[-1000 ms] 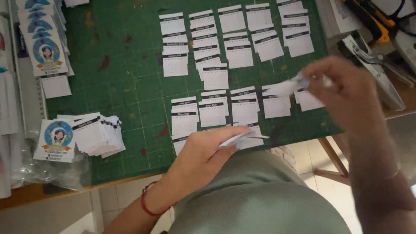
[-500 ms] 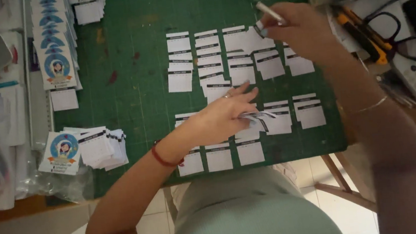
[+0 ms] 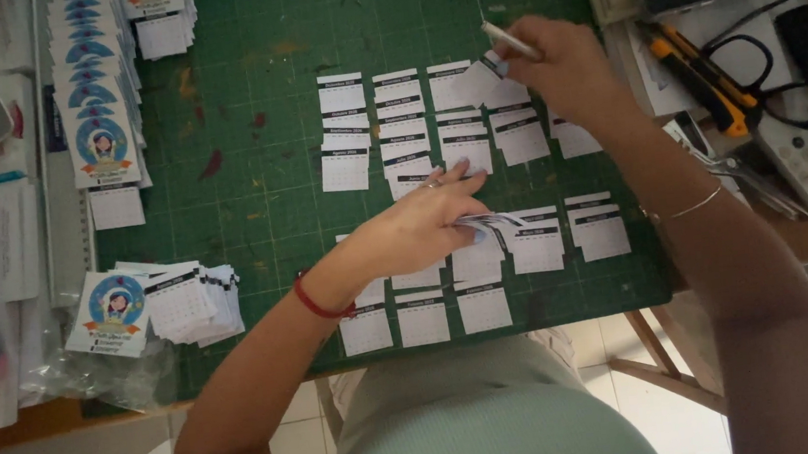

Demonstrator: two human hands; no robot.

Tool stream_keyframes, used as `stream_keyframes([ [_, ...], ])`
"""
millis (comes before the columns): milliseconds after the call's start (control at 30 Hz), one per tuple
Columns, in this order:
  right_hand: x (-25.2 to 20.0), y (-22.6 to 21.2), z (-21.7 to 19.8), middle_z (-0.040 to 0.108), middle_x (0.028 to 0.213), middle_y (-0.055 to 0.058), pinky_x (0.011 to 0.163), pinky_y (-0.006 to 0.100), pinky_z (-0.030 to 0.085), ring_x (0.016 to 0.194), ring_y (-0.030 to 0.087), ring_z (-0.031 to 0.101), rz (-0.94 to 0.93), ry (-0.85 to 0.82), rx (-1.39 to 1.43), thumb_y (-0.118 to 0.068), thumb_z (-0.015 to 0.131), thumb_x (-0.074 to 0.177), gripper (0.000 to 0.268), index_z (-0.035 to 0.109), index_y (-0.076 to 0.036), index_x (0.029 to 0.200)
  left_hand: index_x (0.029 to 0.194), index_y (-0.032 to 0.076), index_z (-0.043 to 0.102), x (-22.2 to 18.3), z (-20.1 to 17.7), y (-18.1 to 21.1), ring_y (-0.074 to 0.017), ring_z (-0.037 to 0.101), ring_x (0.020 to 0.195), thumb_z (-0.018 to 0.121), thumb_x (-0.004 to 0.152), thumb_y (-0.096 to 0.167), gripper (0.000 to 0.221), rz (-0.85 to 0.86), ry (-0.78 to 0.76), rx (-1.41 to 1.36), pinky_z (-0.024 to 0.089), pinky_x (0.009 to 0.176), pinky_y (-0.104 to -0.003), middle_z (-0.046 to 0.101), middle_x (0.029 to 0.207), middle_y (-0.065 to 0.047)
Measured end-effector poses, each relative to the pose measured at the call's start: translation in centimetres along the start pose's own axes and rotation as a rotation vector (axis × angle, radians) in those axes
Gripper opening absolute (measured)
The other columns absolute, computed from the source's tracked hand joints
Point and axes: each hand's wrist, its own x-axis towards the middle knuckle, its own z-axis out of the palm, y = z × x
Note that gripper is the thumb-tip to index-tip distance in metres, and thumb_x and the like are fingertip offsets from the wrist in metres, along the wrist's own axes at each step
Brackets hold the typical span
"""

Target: Sorting and organizing small printed cards into a grid layout on a cutting mat, using a small tool to assist in handling and marking.

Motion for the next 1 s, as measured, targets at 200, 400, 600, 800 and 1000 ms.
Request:
stream_keyframes([
  [200, 0.2, -0.8, 0.0, 0.066, 0.094, 0.003, 0.061, 0.038, 0.041, 0.071, 0.017, 0.050, 0.126, -0.074, 0.071, -0.014, 0.069, 0.107, 0.021, 0.074, -0.019, 0.127, 0.135, 0.000, 0.071, 0.2, 0.3, -0.6, -0.0451, 0.006, 0.167, 0.059, 0.102, 0.009, 0.036, -0.004, 0.008, 0.009, 0.007, 0.133, -0.056, 0.024, 0.175, -0.029],
  [400, 0.7, -1.4, -0.8, 0.067, 0.097, 0.005, 0.066, 0.042, 0.042, 0.082, 0.021, 0.056, 0.143, -0.210, 0.081, -0.018, 0.067, 0.108, 0.015, 0.075, -0.016, 0.121, 0.137, 0.001, 0.072, -0.1, -0.3, 0.1, -0.0423, 0.007, 0.167, 0.059, 0.102, 0.009, 0.038, -0.023, -0.003, -0.012, 0.006, 0.134, -0.054, 0.024, 0.175, -0.029],
  [600, 1.3, -4.6, -1.7, 0.074, 0.117, 0.007, 0.082, 0.039, 0.050, 0.098, 0.022, 0.067, 0.072, -0.344, -0.037, -0.015, 0.059, 0.110, 0.025, 0.075, -0.013, 0.130, 0.133, 0.002, 0.074, 0.0, 0.0, -0.2, -0.0462, 0.011, 0.166, 0.058, 0.101, 0.008, 0.036, 0.012, 0.020, 0.007, 0.009, 0.133, -0.056, 0.028, 0.172, -0.031],
  [800, 2.1, -4.1, -0.4, 0.068, 0.086, 0.004, 0.057, 0.040, 0.037, 0.065, 0.019, 0.055, -0.017, -0.296, -0.124, -0.025, 0.063, 0.109, 0.024, 0.081, -0.020, 0.124, 0.131, 0.004, 0.074, 0.2, 0.2, -0.7, -0.0462, 0.013, 0.166, 0.057, 0.101, 0.010, 0.034, 0.019, 0.030, 0.035, 0.012, 0.132, -0.057, 0.032, 0.172, -0.030],
  [1000, 2.3, -3.9, 1.1, 0.071, 0.090, 0.005, 0.060, 0.041, 0.040, 0.073, 0.022, 0.059, -0.042, -0.226, -0.250, -0.027, 0.069, 0.110, 0.019, 0.082, -0.018, 0.119, 0.136, 0.005, 0.073, 0.5, 0.6, -0.8, -0.0454, 0.012, 0.166, 0.056, 0.101, 0.008, 0.039, 0.007, 0.028, 0.039, 0.009, 0.133, -0.057, 0.031, 0.172, -0.029],
])
